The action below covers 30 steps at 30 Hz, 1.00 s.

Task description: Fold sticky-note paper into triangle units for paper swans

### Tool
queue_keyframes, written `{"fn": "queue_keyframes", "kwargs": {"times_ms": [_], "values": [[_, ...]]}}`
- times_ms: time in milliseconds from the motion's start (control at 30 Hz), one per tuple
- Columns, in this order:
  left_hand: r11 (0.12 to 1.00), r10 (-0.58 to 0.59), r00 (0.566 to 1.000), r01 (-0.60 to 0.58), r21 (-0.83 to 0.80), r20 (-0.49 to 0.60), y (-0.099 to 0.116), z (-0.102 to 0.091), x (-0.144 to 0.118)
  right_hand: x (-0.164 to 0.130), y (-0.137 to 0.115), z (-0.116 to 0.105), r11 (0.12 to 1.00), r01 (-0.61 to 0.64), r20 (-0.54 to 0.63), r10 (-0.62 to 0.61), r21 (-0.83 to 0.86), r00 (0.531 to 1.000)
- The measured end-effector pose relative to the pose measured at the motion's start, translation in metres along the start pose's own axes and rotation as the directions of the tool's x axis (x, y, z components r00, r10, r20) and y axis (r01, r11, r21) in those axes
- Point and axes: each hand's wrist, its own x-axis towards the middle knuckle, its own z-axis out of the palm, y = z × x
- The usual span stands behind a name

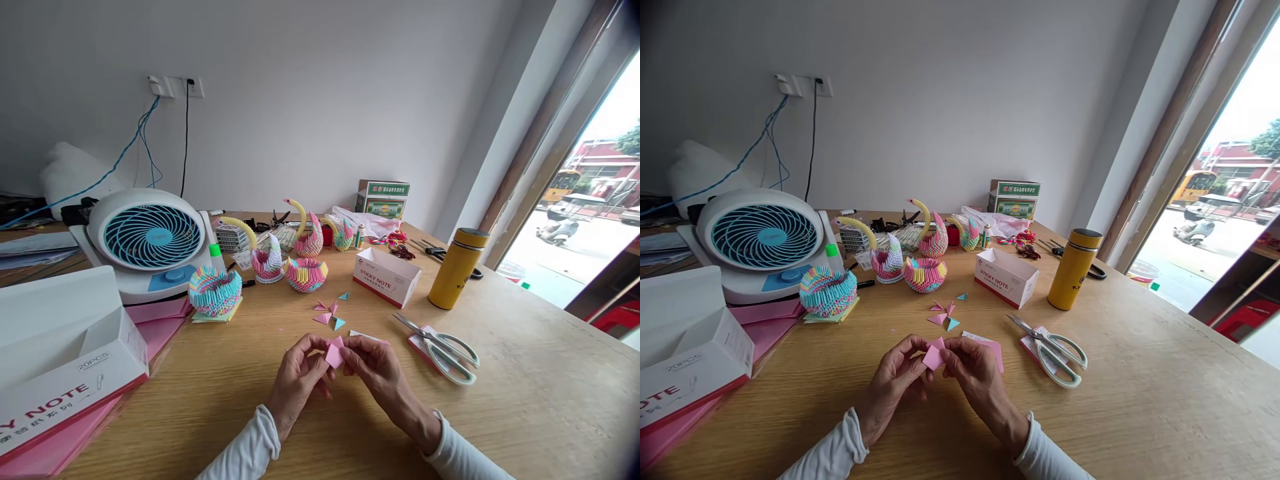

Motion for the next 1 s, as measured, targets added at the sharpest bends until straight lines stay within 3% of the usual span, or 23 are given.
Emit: {"fn": "queue_keyframes", "kwargs": {"times_ms": [233,433,633,1000], "values": [[0.999,0.023,1.0,-0.023,0.047,0.008,0.0,0.0,0.001,-0.002,-0.004,0.008,0.986,0.153,-0.024,-0.155,-0.061,0.988],[0.999,0.0,0.998,0.003,0.049,-0.056,0.003,0.002,0.0,-0.005,-0.005,0.009,0.978,0.118,0.049,-0.111,-0.171,0.993],[1.0,-0.013,0.999,0.014,0.019,-0.032,0.001,0.001,0.001,-0.006,-0.012,0.007,0.921,0.213,0.024,-0.217,-0.327,0.976],[0.997,-0.031,0.999,0.029,0.067,0.021,0.001,0.001,0.0,-0.005,-0.004,0.007,0.988,0.056,-0.068,-0.066,-0.145,0.995]]}}
